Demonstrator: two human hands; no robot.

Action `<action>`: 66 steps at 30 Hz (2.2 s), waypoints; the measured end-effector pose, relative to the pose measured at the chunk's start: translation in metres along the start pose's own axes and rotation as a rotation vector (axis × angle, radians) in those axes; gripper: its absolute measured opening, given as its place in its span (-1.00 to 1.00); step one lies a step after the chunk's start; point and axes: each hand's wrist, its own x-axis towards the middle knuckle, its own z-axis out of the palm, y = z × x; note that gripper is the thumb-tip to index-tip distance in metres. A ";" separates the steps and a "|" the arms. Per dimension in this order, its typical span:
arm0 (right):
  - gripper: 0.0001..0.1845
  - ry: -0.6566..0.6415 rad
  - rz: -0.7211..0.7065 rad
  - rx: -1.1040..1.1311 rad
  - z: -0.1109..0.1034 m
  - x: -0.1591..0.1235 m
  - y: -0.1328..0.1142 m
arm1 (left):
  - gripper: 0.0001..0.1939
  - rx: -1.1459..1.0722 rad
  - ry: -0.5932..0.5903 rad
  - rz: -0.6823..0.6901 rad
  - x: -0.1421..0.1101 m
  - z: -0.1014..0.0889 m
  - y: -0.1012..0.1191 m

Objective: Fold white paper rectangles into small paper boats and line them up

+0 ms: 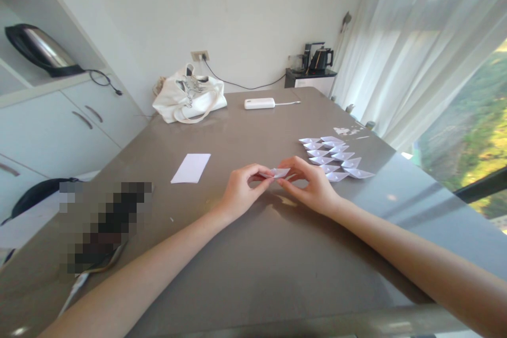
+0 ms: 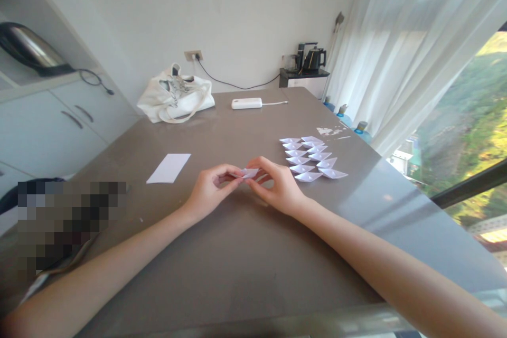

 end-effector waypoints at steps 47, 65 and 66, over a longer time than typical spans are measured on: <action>-0.63 0.048 0.407 0.446 0.006 0.008 0.017 | -0.80 -0.032 -0.064 -0.136 -0.002 0.006 0.003; -0.63 0.013 0.338 0.509 0.006 0.008 0.009 | -0.73 -0.304 -0.085 -0.424 0.003 0.002 0.005; -0.62 0.008 0.344 0.514 0.006 0.008 0.009 | -0.74 -0.321 -0.088 -0.431 0.003 0.002 0.006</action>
